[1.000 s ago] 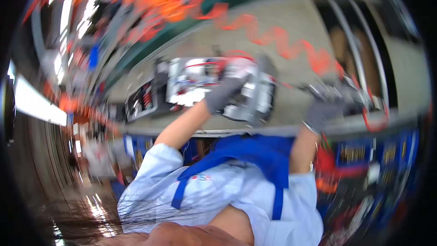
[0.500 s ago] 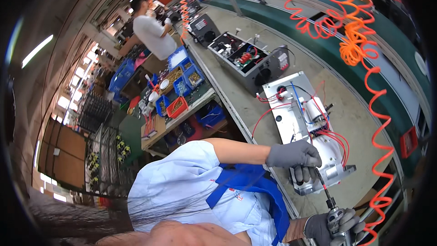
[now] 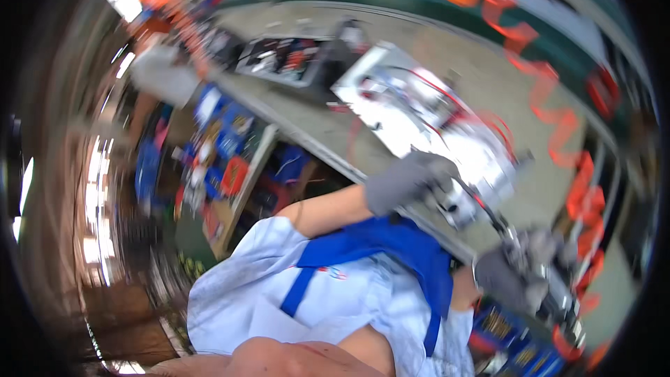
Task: Assembling internal components, wiring, and housing for an electronic device at a factory station.
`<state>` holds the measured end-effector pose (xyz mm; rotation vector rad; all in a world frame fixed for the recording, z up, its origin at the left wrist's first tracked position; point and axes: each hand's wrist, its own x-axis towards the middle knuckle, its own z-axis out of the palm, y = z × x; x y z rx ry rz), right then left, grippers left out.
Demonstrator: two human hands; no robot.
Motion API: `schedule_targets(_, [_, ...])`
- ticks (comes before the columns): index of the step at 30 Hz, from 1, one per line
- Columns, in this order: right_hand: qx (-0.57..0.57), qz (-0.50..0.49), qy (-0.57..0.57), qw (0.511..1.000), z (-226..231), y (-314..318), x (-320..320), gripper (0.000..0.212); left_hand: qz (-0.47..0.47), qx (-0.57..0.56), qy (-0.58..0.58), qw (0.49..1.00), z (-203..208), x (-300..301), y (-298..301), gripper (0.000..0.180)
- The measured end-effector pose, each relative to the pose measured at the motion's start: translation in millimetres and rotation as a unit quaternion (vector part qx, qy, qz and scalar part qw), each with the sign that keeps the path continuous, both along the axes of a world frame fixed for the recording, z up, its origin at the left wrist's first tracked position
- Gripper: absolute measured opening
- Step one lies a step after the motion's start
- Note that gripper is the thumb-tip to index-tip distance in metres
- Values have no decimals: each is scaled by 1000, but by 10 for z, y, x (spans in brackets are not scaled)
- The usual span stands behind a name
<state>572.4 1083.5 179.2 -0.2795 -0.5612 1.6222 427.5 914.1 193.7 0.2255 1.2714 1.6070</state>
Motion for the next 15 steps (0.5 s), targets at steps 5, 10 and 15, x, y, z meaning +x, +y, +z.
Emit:
schedule_targets(5, [84,19,167,982,333,-116,-35,47,3,-52,144,988,22,127,133,38])
schedule_targets(10, [100,-31,216,971,17,171,380,50,-89,-93,163,978,121,166,415,52])
schedule_targets(15, [33,-167,151,974,-385,412,760,46,-24,-108,254,961,-327,-145,654,71])
